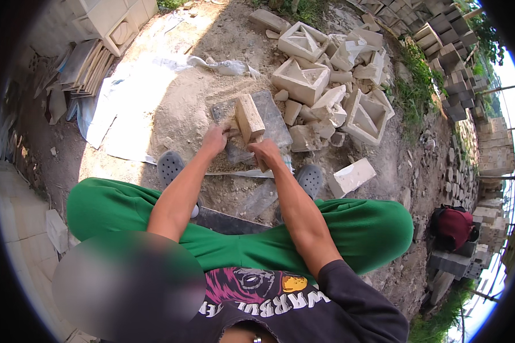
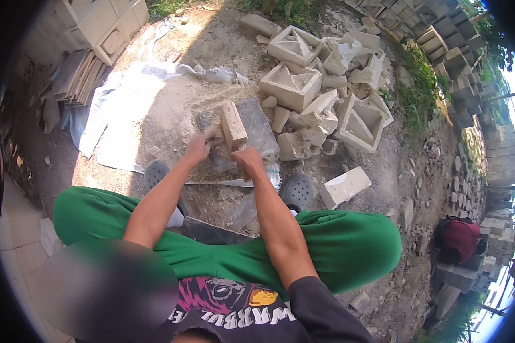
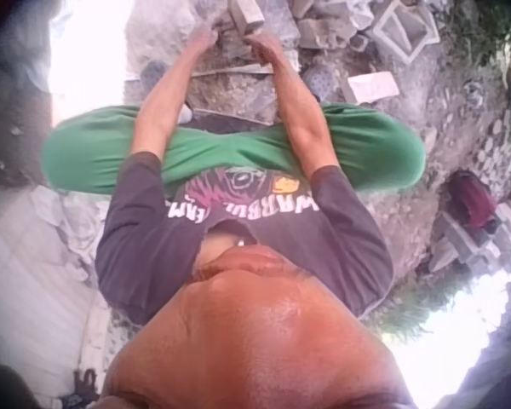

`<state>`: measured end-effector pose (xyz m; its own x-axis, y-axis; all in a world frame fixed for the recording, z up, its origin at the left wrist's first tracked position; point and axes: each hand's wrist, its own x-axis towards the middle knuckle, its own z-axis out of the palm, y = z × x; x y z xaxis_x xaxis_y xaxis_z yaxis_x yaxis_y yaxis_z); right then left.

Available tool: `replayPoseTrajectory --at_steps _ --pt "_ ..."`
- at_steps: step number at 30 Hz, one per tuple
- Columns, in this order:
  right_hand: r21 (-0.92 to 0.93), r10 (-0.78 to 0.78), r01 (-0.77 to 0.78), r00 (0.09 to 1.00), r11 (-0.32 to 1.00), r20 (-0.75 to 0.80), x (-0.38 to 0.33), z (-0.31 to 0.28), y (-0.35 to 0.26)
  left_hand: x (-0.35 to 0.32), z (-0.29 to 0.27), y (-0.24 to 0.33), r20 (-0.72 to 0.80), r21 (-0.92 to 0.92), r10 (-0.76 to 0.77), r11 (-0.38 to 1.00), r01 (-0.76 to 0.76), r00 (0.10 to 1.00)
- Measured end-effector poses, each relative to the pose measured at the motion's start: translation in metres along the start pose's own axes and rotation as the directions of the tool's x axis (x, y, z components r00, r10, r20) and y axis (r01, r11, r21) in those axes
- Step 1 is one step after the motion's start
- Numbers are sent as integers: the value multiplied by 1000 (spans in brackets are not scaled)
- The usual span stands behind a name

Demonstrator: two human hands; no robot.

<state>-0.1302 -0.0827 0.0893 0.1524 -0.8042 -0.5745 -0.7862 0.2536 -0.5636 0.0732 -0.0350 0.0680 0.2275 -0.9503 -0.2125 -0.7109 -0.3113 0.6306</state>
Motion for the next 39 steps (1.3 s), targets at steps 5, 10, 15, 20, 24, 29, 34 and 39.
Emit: replayPoseTrajectory --at_steps 5,10,15,20,24,29,34,39 --pt "272 -63 78 996 959 -62 -22 -18 -28 -4 0 -3 3 -4 -12 1000 12 1000" --pt "132 -86 92 995 987 -53 -7 1 -10 10 7 -6 39 -28 33 999 -32 999" --pt "39 1 -4 996 999 88 -13 -7 -14 12 10 -25 -42 -24 50 998 -51 998" --pt "339 -124 148 988 929 -90 -31 -16 -43 8 17 -29 -9 -7 30 1000 -31 999" --pt "291 -204 263 954 920 -218 -18 -3 -28 12 13 -19 74 -26 -1 1000 3 997" --pt "58 -46 51 995 997 -93 11 29 13 18 9 -16 99 -38 -58 997 62 993" --pt "249 -78 100 993 963 -94 -9 -4 -19 9 0 -3 110 -42 -38 998 43 993" --pt "216 -211 261 951 941 -228 -17 18 -28 16 17 -35 28 -136 16 991 -12 999"
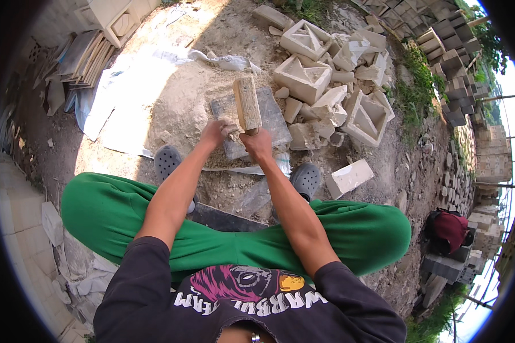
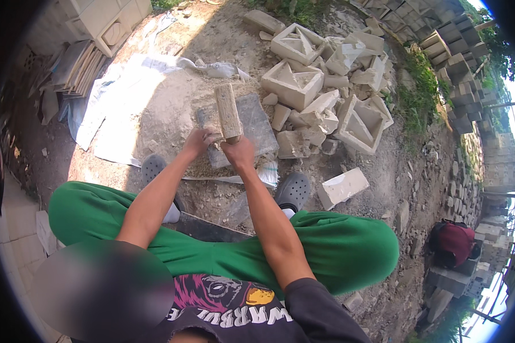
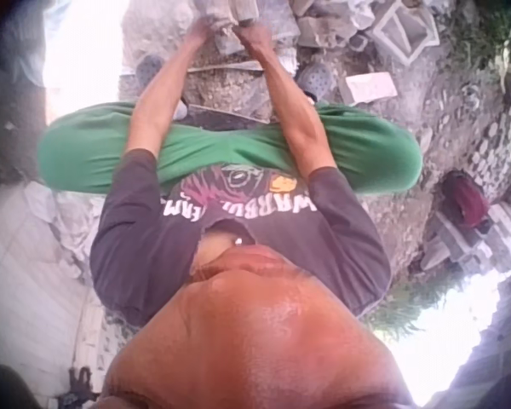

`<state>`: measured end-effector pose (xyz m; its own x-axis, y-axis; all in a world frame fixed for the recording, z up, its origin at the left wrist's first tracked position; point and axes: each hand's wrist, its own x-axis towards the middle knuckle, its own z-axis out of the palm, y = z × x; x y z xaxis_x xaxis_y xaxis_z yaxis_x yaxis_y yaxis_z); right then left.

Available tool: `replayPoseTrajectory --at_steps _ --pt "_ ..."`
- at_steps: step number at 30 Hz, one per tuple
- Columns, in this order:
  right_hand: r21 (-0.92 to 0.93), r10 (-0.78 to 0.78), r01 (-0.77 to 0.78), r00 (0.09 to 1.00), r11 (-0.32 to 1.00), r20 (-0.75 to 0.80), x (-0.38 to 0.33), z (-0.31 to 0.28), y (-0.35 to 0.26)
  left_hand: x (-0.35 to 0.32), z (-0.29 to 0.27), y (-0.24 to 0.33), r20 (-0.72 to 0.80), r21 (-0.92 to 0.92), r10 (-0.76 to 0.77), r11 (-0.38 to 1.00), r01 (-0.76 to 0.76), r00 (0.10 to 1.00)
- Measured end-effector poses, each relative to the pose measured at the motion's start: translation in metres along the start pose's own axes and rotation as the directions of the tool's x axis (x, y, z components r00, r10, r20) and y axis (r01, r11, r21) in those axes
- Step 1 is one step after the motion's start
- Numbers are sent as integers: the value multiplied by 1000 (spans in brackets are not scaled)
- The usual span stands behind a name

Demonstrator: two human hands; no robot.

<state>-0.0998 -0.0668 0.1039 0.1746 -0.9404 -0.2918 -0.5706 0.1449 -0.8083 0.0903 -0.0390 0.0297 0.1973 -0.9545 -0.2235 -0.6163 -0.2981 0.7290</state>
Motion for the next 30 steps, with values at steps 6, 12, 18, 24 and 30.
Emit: replayPoseTrajectory --at_steps 6,12,18,24,30 --pt "-114 270 -255 953 960 140 5 -17 -2 -7 1 14 -119 63 16 998 -8 993" --pt "38 76 -74 996 997 -49 7 -24 -28 -12 -7 29 -32 84 -65 994 68 997" --pt "-373 75 -55 996 926 40 9 6 42 -12 -8 44 1 55 -122 991 122 993" --pt "-15 180 -180 973 984 146 6 -25 -24 -16 -6 30 -77 133 -129 981 139 989" --pt "-128 50 -46 998 991 31 7 -4 1 -16 -9 39 -62 30 -120 992 122 991"
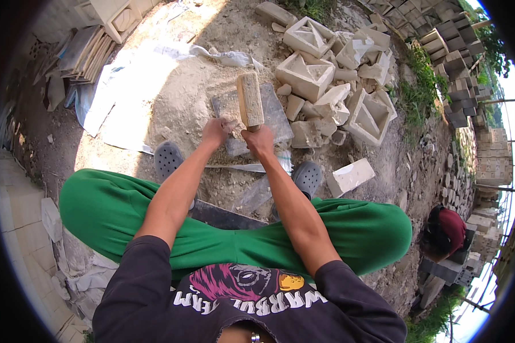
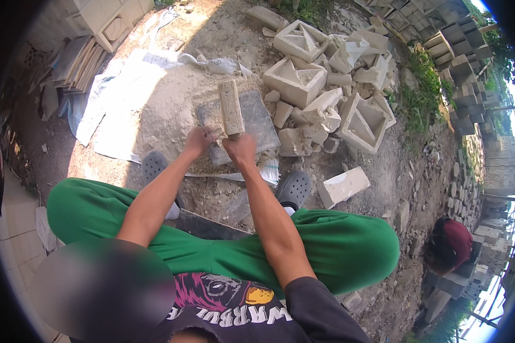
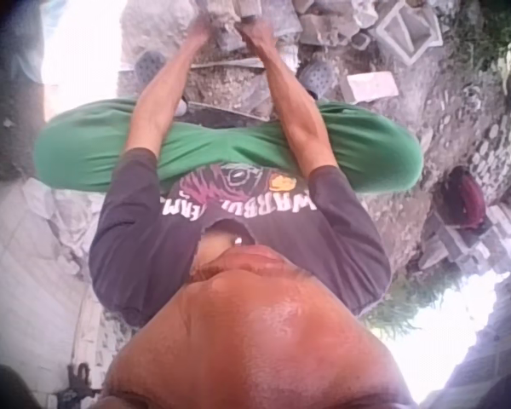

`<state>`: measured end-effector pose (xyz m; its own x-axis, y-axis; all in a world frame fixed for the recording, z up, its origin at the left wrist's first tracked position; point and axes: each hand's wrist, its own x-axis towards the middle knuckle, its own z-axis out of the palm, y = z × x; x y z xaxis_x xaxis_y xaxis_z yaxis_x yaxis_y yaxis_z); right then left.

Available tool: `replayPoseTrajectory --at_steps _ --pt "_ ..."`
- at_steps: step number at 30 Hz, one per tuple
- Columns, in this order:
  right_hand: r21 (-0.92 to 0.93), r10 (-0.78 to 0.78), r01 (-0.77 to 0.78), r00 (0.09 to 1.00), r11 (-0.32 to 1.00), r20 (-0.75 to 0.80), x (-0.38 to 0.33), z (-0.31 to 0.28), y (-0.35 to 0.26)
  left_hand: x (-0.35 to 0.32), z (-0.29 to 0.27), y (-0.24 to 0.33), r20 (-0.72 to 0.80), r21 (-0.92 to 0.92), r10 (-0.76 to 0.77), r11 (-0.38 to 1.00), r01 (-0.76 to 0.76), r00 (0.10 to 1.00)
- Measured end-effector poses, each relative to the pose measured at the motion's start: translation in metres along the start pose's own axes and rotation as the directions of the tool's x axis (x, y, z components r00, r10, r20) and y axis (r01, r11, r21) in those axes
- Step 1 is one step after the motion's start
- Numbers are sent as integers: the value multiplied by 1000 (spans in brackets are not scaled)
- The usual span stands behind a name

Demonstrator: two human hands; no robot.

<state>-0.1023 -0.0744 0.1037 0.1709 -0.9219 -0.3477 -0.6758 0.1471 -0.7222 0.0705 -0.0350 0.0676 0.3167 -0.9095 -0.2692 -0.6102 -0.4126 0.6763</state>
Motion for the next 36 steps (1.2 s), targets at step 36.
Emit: replayPoseTrajectory --at_steps 36 --pt "-33 175 -172 963 985 203 8 11 40 -2 4 -1 -34 111 -15 994 18 999"
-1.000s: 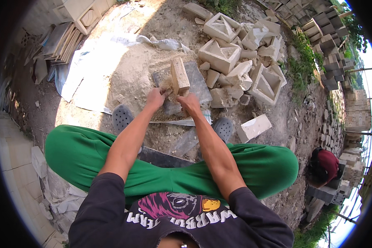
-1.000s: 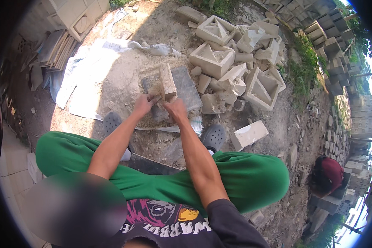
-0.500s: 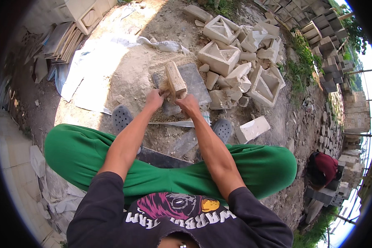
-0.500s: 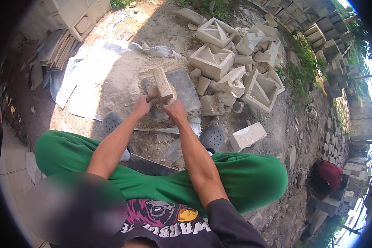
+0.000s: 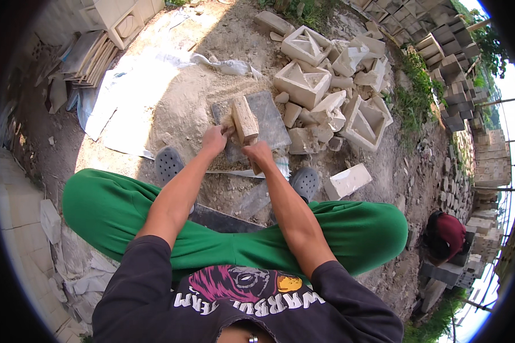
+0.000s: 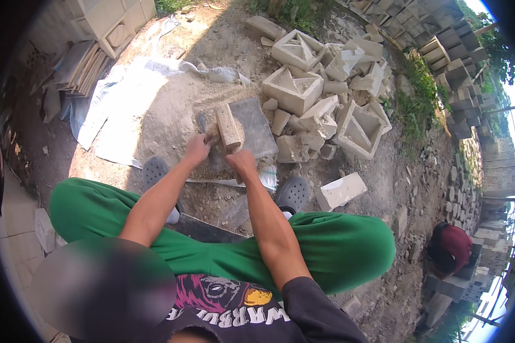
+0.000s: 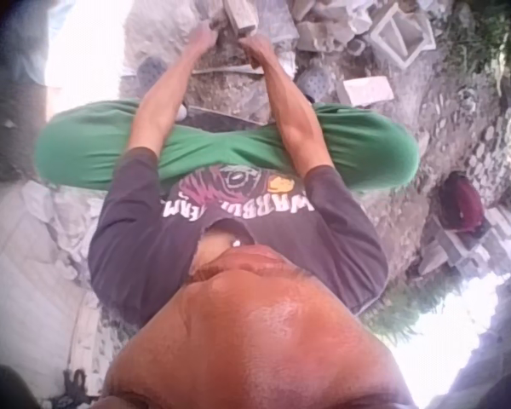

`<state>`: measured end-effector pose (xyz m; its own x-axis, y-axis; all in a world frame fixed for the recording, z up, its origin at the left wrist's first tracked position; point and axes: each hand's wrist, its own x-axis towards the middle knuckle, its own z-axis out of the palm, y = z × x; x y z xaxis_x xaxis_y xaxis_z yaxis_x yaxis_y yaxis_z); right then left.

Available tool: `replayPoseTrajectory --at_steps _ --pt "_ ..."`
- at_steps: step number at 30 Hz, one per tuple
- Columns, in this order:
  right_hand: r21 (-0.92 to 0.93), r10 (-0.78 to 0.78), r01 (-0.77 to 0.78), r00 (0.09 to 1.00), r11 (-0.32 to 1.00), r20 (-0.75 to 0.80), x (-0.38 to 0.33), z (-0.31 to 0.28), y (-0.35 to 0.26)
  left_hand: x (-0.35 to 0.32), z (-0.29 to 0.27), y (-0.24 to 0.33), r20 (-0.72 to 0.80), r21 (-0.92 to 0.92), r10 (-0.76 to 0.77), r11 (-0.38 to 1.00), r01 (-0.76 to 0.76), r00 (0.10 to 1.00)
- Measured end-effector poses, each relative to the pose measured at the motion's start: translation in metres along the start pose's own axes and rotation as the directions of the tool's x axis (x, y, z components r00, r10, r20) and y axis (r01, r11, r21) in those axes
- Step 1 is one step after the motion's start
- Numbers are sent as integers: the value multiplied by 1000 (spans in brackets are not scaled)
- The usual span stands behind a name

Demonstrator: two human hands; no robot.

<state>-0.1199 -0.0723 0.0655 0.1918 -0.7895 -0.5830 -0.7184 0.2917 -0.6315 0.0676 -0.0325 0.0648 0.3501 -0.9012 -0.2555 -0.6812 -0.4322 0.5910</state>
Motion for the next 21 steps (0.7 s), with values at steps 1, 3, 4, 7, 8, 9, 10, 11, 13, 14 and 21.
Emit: replayPoseTrajectory --at_steps 1,3,4,7,8,9,10,11,13,14,21 --pt "61 10 -12 999 998 31 -7 -5 -7 -3 -1 -2 -34 13 16 1000 -16 999" --pt "176 44 -55 997 983 65 -19 -17 -14 -13 -1 0 -152 32 76 997 -72 985" --pt "233 61 -79 995 969 83 -22 -23 -16 -17 -2 2 -208 45 108 994 -101 972" --pt "335 118 -139 990 932 83 -21 -34 -11 -25 -10 9 -297 191 414 909 -371 860" --pt "402 132 -153 988 903 79 -19 -39 -9 -26 -8 13 -191 182 377 921 -345 906" --pt "466 141 -164 986 869 85 -18 -42 -13 -28 -5 14 -85 182 327 934 -308 941" --pt "527 150 -175 984 831 90 -19 -44 -16 -29 -1 16 21 186 273 944 -272 962" --pt "550 157 -178 984 816 86 -20 -45 -18 -33 5 18 32 230 262 937 -263 964" --pt "595 172 -181 982 783 71 -22 -49 -20 -37 17 22 54 315 246 915 -250 968" --pt "592 169 -181 983 785 76 -22 -51 -23 -35 20 22 46 331 245 911 -246 968" --pt "546 142 -161 987 822 77 -27 -50 -19 -25 27 34 58 338 207 916 -215 977"
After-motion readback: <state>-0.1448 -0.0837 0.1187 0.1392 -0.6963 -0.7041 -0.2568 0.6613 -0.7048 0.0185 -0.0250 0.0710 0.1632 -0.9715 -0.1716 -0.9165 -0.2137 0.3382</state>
